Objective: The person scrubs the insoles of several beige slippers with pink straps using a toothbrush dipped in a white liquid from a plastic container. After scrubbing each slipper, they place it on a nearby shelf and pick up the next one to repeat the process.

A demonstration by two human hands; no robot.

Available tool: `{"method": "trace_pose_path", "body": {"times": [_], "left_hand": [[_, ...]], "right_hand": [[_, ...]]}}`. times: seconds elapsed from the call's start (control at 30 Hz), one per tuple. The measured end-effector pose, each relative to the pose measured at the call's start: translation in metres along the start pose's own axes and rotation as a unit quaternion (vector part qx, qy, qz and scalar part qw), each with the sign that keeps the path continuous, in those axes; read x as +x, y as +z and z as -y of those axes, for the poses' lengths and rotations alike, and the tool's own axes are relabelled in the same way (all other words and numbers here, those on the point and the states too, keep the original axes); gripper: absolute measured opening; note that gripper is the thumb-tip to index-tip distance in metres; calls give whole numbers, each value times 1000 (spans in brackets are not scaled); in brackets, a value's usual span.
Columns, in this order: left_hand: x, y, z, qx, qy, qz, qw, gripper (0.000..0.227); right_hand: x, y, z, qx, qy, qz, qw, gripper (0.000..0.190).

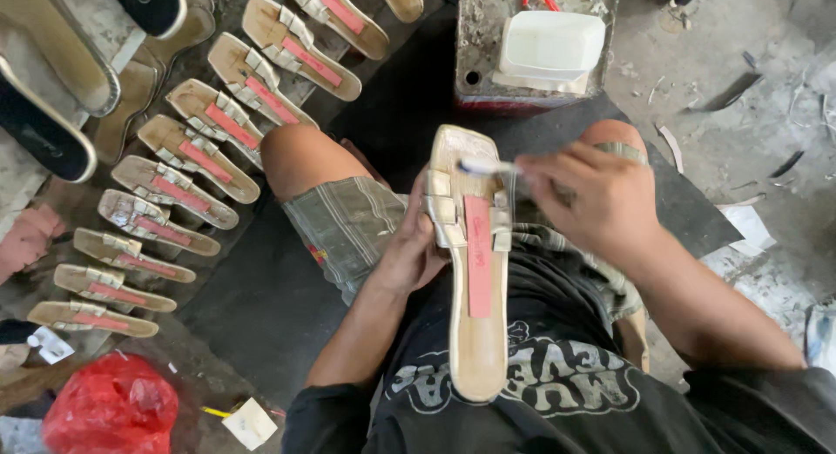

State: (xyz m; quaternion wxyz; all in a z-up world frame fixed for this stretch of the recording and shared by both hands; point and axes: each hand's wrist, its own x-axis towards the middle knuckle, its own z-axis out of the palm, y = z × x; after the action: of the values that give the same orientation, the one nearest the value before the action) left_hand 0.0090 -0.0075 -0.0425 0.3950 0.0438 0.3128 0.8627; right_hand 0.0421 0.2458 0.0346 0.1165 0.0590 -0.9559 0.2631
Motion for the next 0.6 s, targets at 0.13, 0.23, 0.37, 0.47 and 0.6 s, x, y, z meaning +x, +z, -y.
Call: {"method": "trace_pose_path", "body": {"times": [0.13, 0.23, 0.37, 0.47, 0.6], "left_hand": [[-3, -9, 5, -130, -78, -19, 988, 89], [-7, -13, 7, -92, -62, -8, 994, 85], [2, -8, 13, -80, -34, -90, 992, 81], [6, -5, 11, -123, -16, -88, 988, 80], [4, -3, 3, -95, 6, -96, 991, 81]], "right_hand": [[40, 25, -77, -130, 9, -32, 991, 7], [73, 58, -127, -246, 47, 12, 968, 14], [99, 92, -161, -339, 30, 96, 935, 15], [106, 87, -160, -352, 71, 204, 911, 17], [82, 38, -142, -340, 58, 164, 924, 16]]}}
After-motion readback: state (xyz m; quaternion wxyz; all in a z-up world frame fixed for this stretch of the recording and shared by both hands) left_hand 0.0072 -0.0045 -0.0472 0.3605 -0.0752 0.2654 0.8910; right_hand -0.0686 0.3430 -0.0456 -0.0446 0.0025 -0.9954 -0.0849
